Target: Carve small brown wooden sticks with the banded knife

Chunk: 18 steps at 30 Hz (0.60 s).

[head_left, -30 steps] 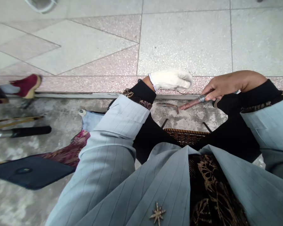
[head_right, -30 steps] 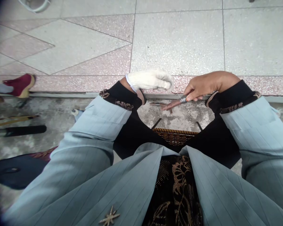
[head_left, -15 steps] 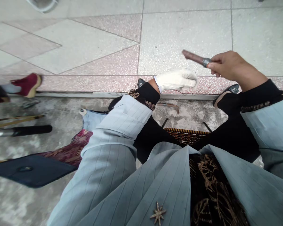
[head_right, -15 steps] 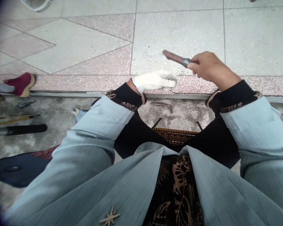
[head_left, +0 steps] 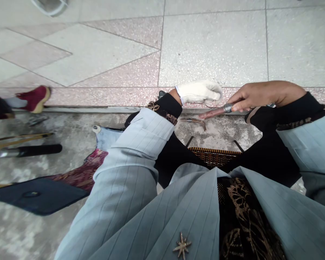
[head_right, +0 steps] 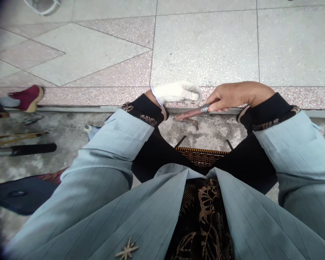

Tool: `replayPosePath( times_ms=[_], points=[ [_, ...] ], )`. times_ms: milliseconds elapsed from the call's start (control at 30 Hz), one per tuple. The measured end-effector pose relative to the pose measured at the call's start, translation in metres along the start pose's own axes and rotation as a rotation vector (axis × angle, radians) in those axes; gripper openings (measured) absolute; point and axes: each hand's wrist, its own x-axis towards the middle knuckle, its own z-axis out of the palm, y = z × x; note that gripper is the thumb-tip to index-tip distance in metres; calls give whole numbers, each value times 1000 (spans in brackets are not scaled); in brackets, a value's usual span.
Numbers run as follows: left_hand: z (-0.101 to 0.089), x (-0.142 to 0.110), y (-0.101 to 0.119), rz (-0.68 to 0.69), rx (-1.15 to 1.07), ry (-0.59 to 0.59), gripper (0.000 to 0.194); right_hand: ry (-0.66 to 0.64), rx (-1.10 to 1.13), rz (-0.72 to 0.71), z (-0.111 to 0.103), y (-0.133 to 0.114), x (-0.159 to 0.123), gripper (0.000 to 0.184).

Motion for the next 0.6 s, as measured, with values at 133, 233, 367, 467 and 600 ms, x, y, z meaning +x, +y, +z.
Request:
replayPosePath(
  times_ms=[133, 233, 367, 467, 600],
  points=[
    [-1, -2, 2, 79, -62, 20, 18, 280, 378, -25, -10, -22, -18, 29],
    [5, -2, 8, 105, -87, 8, 24, 698, 578, 128, -11, -28, -18, 23],
    [15, -1, 14, 86, -99, -26, 22, 738, 291, 288, -11, -15, -4, 20],
    [16, -4, 15, 96, -88, -14, 20, 579, -137, 378, -12, -6, 4, 30],
    [10, -5, 11, 87, -38, -13, 16, 247, -327, 370, -7, -1, 8, 35]
  ],
)
